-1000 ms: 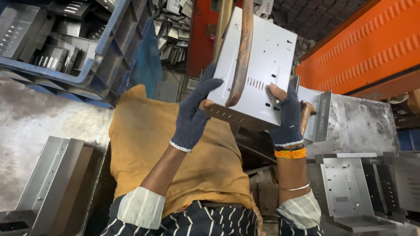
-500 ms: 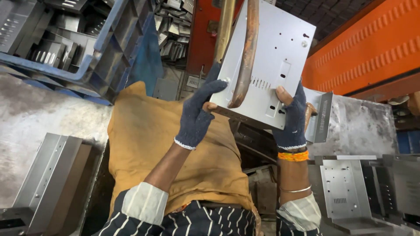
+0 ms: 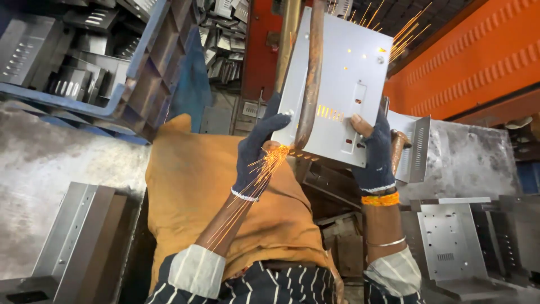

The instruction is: The recorder is using a spot welding machine to assemble metal electronic enclosures from sheet metal parts.

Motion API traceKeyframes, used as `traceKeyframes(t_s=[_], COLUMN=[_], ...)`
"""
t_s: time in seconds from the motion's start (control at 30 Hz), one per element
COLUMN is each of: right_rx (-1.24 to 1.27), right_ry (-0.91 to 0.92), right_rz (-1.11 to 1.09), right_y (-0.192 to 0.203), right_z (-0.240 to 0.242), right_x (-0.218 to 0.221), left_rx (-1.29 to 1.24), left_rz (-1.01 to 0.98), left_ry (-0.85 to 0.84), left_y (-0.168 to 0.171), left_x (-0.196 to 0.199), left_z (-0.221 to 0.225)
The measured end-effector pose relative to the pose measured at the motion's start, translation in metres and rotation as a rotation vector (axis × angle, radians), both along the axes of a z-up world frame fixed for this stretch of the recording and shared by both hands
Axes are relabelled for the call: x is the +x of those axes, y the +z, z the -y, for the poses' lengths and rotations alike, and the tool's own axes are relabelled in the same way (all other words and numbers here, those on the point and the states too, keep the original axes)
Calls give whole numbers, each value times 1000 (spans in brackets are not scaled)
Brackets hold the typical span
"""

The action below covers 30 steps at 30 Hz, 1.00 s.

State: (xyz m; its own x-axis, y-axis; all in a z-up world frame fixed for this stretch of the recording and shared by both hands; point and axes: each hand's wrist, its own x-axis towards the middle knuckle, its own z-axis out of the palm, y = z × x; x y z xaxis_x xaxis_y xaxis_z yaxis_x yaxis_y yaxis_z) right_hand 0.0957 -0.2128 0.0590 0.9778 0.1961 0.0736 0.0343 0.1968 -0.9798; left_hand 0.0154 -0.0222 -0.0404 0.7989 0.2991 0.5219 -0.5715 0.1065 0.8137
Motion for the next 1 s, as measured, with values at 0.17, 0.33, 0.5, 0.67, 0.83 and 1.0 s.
traceKeyframes(t_s=[0.17, 0.33, 0.5, 0.67, 0.83, 1.0], right_rx=[61, -23, -36, -85, -115, -40], right_ry=[100, 190, 273, 288, 260, 192], right_rz=[-12, 24, 9, 15, 6, 65], right_y=[-8, -4, -11, -17, -12, -2], right_z=[13, 22, 21, 22, 16, 4], right_x=[26, 59, 77, 89, 77, 53], left_rx=[0, 283, 316, 486, 470, 376], left_rz=[47, -43, -135, -112, -240, -68], left_ry=[1, 105, 272, 414, 380, 328], left_y=[18, 23, 13, 5, 10, 12], left_x=[-4, 0, 3, 6, 0, 0], left_z=[2, 15, 33, 41, 36, 24])
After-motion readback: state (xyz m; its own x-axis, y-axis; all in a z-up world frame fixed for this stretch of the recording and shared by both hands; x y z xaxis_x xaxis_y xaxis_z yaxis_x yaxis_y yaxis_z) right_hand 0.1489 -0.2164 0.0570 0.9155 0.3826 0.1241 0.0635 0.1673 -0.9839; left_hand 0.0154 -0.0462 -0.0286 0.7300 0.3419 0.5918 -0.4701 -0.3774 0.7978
